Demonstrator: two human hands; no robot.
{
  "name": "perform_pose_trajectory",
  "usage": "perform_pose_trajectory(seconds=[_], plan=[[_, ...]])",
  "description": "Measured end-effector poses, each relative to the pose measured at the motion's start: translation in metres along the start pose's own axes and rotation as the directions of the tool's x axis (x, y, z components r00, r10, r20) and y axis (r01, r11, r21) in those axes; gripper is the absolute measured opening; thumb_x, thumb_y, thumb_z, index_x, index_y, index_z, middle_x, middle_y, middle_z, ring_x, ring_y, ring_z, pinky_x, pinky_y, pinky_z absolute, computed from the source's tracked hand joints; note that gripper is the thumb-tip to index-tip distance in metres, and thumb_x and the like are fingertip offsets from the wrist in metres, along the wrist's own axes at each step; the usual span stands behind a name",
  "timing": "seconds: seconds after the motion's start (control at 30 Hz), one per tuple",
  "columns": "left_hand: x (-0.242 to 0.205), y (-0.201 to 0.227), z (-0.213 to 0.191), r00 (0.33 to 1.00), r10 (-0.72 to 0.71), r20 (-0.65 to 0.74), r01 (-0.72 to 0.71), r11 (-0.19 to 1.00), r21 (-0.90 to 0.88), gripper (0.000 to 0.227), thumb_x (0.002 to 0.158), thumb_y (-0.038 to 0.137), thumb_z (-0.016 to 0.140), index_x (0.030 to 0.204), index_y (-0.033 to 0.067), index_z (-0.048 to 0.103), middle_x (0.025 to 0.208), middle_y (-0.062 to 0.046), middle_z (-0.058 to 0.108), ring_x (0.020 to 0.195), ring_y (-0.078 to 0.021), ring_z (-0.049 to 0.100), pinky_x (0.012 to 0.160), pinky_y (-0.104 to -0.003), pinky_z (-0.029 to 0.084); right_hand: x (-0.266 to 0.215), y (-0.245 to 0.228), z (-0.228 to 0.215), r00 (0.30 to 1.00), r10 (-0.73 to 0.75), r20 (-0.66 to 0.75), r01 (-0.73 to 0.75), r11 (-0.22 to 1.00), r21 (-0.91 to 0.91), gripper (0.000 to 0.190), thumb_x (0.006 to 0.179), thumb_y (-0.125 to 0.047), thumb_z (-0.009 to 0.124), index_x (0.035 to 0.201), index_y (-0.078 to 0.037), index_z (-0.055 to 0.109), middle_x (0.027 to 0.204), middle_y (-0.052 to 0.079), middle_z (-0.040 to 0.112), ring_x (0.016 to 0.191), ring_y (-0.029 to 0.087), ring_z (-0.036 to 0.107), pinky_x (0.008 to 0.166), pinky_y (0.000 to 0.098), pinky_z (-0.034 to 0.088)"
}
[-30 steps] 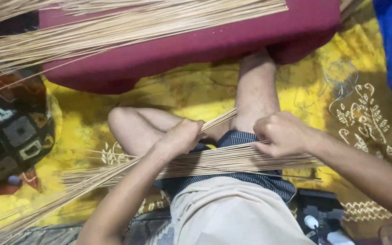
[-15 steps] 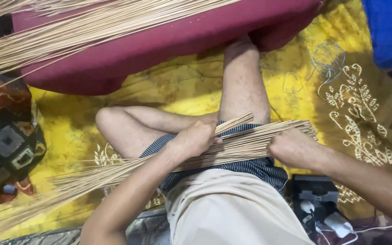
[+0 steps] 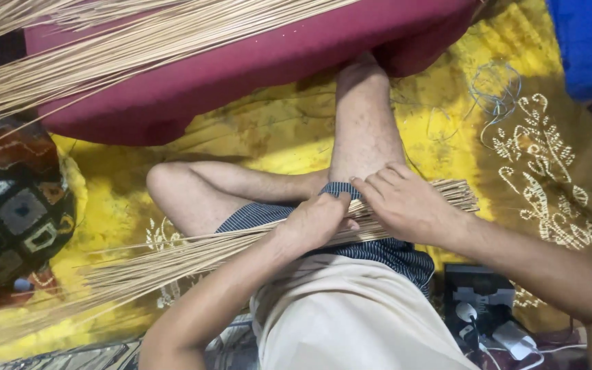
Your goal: The person gathers thin wooden sticks into a bundle by hand, repeatedly adding individual sticks to the group. They then align the ends of the sticks and place the completed bundle onto a yellow cloth.
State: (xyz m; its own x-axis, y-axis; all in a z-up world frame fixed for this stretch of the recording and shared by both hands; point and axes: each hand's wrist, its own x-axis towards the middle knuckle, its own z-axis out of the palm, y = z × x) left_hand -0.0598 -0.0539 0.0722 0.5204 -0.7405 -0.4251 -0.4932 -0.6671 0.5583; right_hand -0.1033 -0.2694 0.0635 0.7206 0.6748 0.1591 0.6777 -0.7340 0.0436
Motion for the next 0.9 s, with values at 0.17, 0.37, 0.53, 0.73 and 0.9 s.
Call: perform_pose_trajectory(seconds=[0.17, 0.37, 0.53, 0.73, 0.9], plan=[[-0.011, -0.007, -0.004, 0.999, 0.045, 0.000, -0.045, 0.999, -0.002, 0.033, 0.092, 0.028, 0.073, 0.107, -0.0005, 0.066, 0.093, -0.026, 0.073, 0.090, -0.0426, 0.076, 0.073, -0.049, 0.064, 0.017, -0.007, -0.022, 0.966, 0.035, 0.255, -0.042, 0.999, 0.021, 0.067, 0.086, -0.011, 0.049, 0.151, -0.001, 0.037, 0.073, 0.007, 0.074, 0.060, 0.023, 0.076, 0.060, 0.0393, 0.061], [-0.052, -0.046, -0.017, 0.999, -0.050, 0.017, 0.047, 0.992, 0.118, 0.034, 0.090, 0.031, 0.072, 0.107, 0.0019, 0.069, 0.092, -0.024, 0.075, 0.093, -0.0414, 0.076, 0.080, -0.051, 0.061, -0.057, 0.051, 0.034, 0.825, 0.122, 0.552, -0.198, 0.977, 0.079, 0.029, 0.088, -0.026, 0.056, 0.118, -0.022, 0.054, 0.084, 0.001, 0.077, 0.076, 0.028, 0.079, 0.070, 0.0444, 0.062], [-0.055, -0.041, 0.004, 0.999, -0.046, -0.025, 0.047, 0.996, 0.078, 0.023, 0.096, 0.024, 0.066, 0.108, 0.0043, 0.070, 0.089, -0.020, 0.076, 0.088, -0.0338, 0.078, 0.076, -0.041, 0.062, -0.027, 0.020, 0.015, 0.771, 0.125, 0.624, -0.251, 0.961, 0.119, 0.034, 0.082, -0.042, 0.069, 0.108, -0.021, 0.061, 0.081, 0.002, 0.076, 0.082, 0.030, 0.079, 0.072, 0.0457, 0.062], [-0.050, -0.046, 0.017, 0.977, 0.095, -0.193, -0.067, 0.987, 0.149, 0.028, 0.088, 0.022, 0.076, 0.108, 0.0060, 0.064, 0.092, -0.015, 0.074, 0.083, -0.0325, 0.077, 0.068, -0.041, 0.062, 0.001, -0.016, 0.043, 0.889, 0.014, 0.458, -0.142, 0.959, 0.246, 0.023, 0.092, -0.026, 0.061, 0.111, -0.013, 0.058, 0.080, 0.007, 0.072, 0.080, 0.031, 0.076, 0.070, 0.0445, 0.059], [-0.050, -0.074, 0.053, 0.928, 0.216, -0.305, -0.120, 0.945, 0.303, 0.036, 0.076, 0.025, 0.082, 0.103, 0.0077, 0.066, 0.108, -0.011, 0.055, 0.107, -0.0328, 0.057, 0.080, -0.041, 0.054, -0.009, -0.025, 0.048, 0.923, -0.051, 0.380, 0.049, 0.999, 0.015, 0.027, 0.092, -0.037, 0.059, 0.102, -0.012, 0.054, 0.103, 0.005, 0.049, 0.106, 0.031, 0.052, 0.081, 0.0438, 0.044]])
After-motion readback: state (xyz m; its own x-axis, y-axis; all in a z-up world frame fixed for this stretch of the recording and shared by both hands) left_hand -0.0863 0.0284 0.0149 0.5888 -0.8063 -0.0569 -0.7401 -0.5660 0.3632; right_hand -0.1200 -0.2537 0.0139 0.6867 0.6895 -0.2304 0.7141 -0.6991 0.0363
